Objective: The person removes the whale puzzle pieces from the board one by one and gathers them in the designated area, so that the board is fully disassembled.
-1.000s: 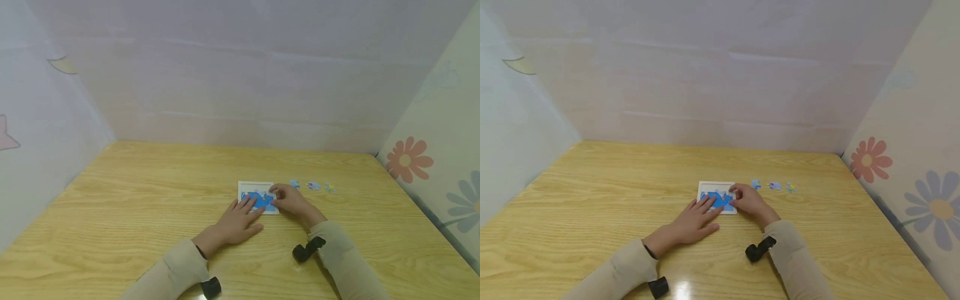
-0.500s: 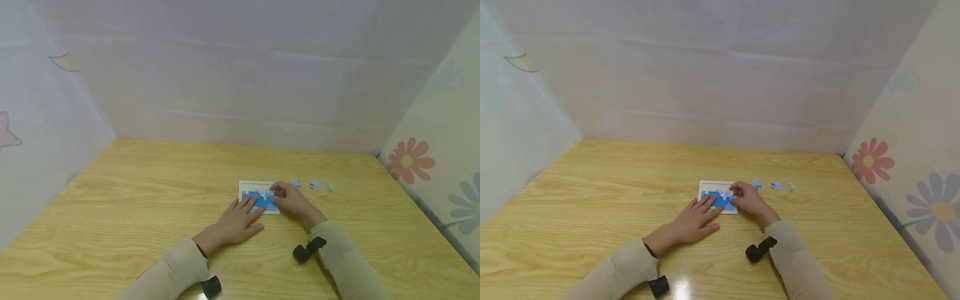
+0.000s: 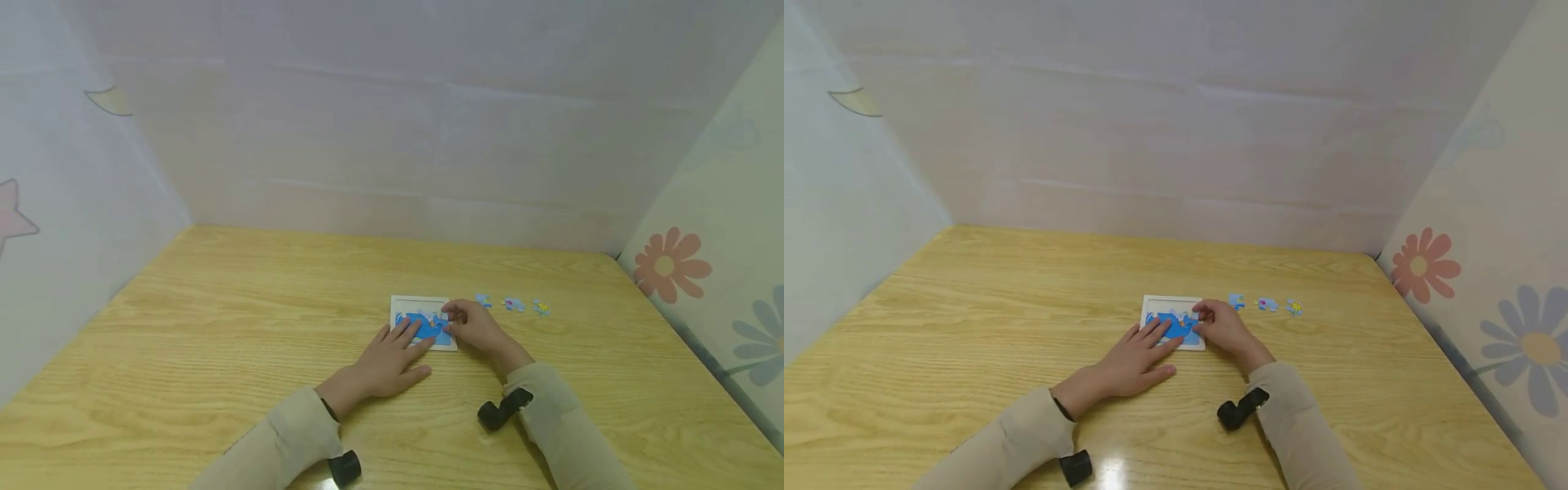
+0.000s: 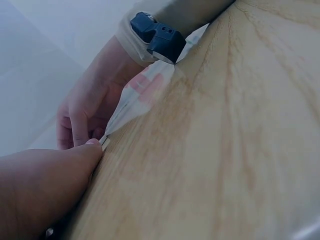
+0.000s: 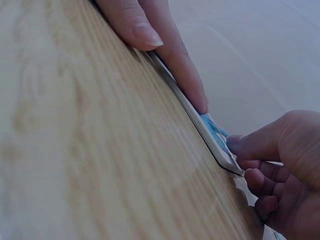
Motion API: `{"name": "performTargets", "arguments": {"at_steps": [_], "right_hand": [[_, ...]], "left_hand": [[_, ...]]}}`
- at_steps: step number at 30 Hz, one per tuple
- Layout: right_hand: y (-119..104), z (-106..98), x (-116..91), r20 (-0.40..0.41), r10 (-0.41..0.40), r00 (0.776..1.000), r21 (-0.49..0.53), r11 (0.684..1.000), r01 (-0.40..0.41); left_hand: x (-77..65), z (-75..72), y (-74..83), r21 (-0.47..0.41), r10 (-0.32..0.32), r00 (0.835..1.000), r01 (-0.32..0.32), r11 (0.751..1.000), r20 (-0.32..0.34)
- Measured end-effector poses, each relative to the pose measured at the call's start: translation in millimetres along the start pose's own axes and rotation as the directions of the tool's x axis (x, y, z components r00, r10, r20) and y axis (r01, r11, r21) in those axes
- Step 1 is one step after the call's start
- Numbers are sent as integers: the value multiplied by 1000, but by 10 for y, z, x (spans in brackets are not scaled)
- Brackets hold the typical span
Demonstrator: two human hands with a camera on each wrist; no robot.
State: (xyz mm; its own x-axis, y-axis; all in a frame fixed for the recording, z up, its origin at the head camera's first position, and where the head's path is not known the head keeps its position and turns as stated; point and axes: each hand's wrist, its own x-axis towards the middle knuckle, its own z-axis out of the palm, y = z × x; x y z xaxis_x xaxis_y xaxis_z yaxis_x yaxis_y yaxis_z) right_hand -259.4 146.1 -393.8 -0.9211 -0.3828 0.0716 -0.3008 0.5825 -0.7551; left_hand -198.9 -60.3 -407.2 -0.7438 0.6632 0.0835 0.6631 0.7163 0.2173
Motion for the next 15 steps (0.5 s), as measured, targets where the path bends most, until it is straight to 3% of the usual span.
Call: {"name": "performTargets", "arguments": {"at_steps": [11, 15], "right_hand": [[73, -132, -44, -2, 85, 996, 104, 991, -84], [142, -248, -79, -8, -12, 1000, 63, 998, 13]], "left_hand": [[52, 3, 26, -4, 17, 1000, -17, 1000, -3], [47, 10, 34, -4, 16, 1000, -16, 1000, 3]]}}
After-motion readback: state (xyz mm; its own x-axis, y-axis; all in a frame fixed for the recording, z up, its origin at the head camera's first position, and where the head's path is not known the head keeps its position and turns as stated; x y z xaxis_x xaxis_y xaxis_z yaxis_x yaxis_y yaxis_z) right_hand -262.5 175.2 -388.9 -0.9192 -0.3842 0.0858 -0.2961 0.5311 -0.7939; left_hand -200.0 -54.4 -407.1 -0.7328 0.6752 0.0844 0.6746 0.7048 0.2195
